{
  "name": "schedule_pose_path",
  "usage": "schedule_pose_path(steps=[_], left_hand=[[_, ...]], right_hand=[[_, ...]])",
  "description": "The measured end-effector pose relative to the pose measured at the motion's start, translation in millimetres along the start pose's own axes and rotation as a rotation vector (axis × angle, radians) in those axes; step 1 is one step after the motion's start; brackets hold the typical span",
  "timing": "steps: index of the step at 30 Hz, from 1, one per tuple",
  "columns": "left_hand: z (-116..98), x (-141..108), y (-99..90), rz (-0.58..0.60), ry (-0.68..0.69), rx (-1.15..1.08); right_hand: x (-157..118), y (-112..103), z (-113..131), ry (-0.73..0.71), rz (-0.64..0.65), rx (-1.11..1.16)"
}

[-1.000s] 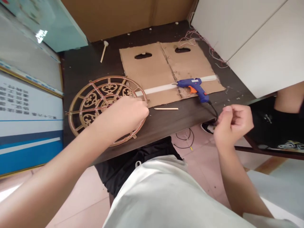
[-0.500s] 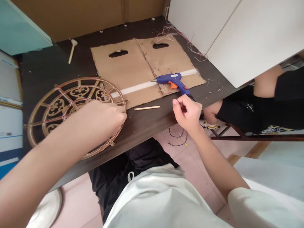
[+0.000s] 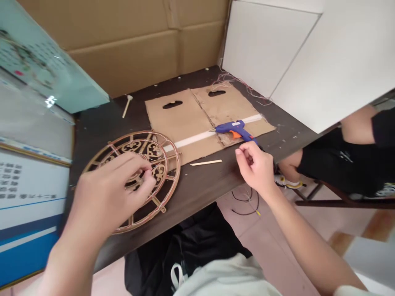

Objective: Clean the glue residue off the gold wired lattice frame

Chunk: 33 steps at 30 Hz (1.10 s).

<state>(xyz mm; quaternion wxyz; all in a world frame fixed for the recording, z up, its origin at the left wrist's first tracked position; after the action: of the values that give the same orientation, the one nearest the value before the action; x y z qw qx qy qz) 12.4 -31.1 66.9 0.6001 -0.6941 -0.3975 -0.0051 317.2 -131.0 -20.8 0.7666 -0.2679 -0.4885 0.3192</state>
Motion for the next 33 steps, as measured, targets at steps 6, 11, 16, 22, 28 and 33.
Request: schedule_pose_path(steps=[6, 11, 16, 22, 28, 33], left_hand=[[-6.2, -29.7, -7.2, -0.040, -0.174, -0.293], [-13.1, -55.1, 13.1, -0.160, -0.186, -0.282], [-20.4, -69.8, 27.1, -0.222, -0.227, -0.286], [-21.1, -67.3, 29.6, -0.211, -0.223, -0.234], [-17.2, -67.8, 31.4, -0.197, -0.188, -0.221], [-27.1, -62.8, 38.1, -0.197, -0.127, -0.162]], right_hand=[[-0.1, 1.5, 3.6, -0.013, 0.012, -0.049], [1.1, 0.5, 6.1, -0.063, 0.028, -0.107], [0.3, 1.8, 5.1, -0.099, 0.040, -0.160], [-4.3, 3.5, 2.4, -0.116, 0.084, -0.195], [-3.0, 4.2, 4.6, -0.109, 0.070, -0.189], [1.0, 3.5, 4.5, -0.125, 0.063, -0.202]])
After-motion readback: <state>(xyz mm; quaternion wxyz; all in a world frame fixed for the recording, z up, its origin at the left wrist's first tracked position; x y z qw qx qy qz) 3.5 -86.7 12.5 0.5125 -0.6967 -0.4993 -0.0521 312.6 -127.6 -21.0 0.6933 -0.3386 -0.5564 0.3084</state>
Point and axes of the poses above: each hand's wrist, its own x-axis towards the middle knuckle, its own y-axis out of the palm, z = x × y, the point moved 1 cm from there along x, towards the middle knuckle, and after that the axes turned 15 degrees about -x, right-handed, at the moved point
